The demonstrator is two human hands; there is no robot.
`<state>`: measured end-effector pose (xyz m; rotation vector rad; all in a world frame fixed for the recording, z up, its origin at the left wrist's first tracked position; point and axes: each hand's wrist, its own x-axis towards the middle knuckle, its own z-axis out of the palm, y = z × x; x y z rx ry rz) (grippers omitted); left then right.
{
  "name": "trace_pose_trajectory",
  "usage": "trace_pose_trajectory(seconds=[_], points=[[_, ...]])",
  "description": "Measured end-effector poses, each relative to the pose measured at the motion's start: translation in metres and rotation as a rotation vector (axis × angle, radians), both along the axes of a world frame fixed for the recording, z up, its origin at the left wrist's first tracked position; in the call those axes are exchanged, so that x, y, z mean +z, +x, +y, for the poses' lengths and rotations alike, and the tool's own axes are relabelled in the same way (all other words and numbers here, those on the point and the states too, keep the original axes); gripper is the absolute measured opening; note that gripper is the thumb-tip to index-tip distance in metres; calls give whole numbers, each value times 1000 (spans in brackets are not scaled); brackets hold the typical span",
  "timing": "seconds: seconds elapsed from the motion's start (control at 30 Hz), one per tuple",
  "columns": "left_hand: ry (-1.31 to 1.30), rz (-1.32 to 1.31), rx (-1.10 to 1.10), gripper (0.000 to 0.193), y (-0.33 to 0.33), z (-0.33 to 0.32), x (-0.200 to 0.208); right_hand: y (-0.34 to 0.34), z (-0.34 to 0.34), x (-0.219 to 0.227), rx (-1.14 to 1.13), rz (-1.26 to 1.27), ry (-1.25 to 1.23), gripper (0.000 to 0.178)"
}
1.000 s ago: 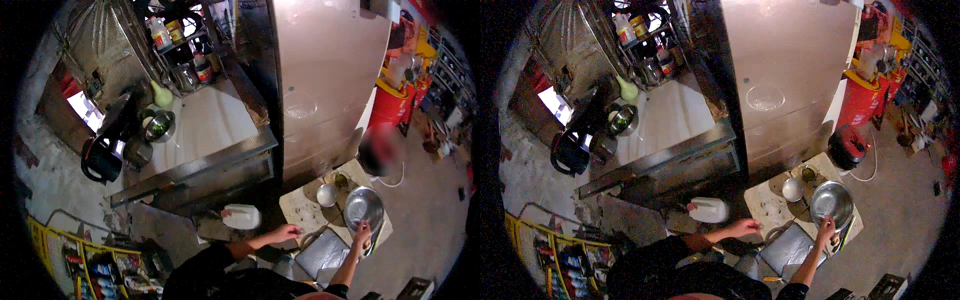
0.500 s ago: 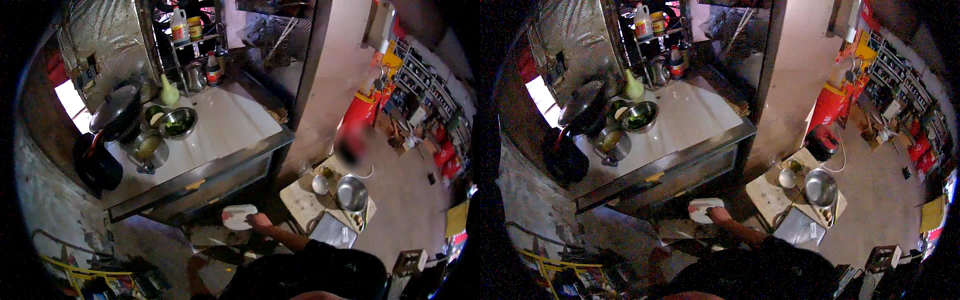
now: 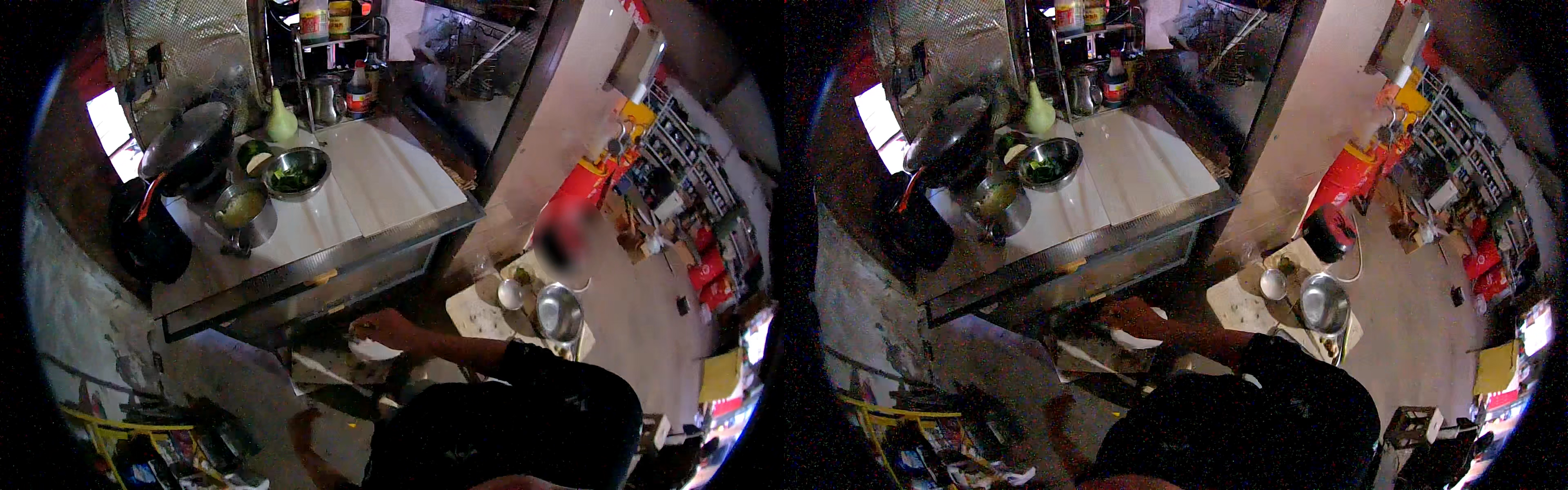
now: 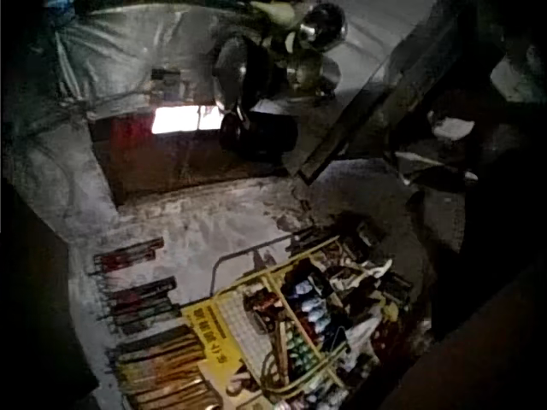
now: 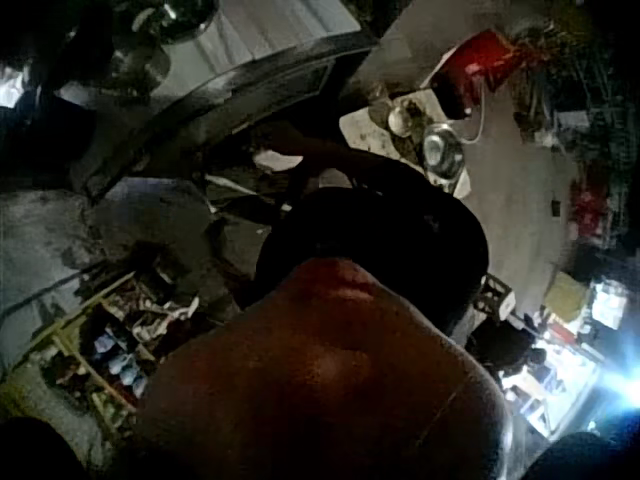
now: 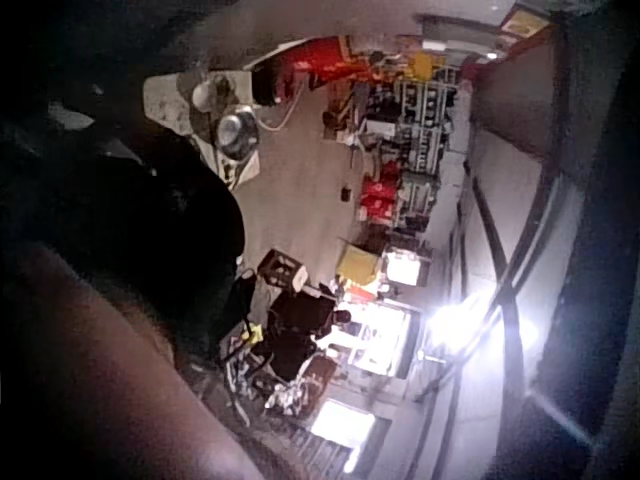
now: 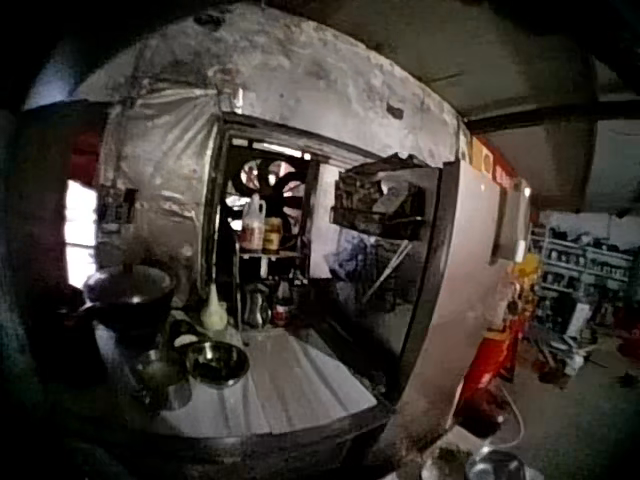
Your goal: The person rinses noodles in a metal bowl at an outdoor sink, then moves to a cluttered indoor counter to transfer chopped vegetables into a bowl. They wash a grater and chopsticks in a basin, retrieve keys from a shelf, and wash a steel wool scrubber before returning to the counter to handle a bowl and chopsticks.
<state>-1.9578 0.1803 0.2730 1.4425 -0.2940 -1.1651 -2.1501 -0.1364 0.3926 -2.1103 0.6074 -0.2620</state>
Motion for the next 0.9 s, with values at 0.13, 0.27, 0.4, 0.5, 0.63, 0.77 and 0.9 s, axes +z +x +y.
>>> trace_pose_trajectory(seconds=[0.13, 0.27, 0.4, 0.5, 0.63, 0.77, 0.9], points=[[-23, -19, 13, 24, -1, -15, 5, -6, -16, 7, 212, 163, -361, 31], [-64, -31, 14, 25, -19, -43, 3, -36, -60, 15, 168, -144, -370, 25], [-126, -80, -49, 25, -27, -72, 16, -56, -109, 80, -108, -424, 45, 20], [-280, -114, -190, 25, -47, -123, 22, -69, -131, 71, -162, -347, -119, 24], [-413, -274, -261, 28, -105, -228, 97, -76, -97, 91, -251, -484, 372, 29], [-399, -666, -158, 31, -141, -302, 187, -72, -74, 92, -173, -590, 655, 31], [-710, -662, -89, 21, -123, -340, 220, -85, -97, 130, -166, -499, 280, 28]])
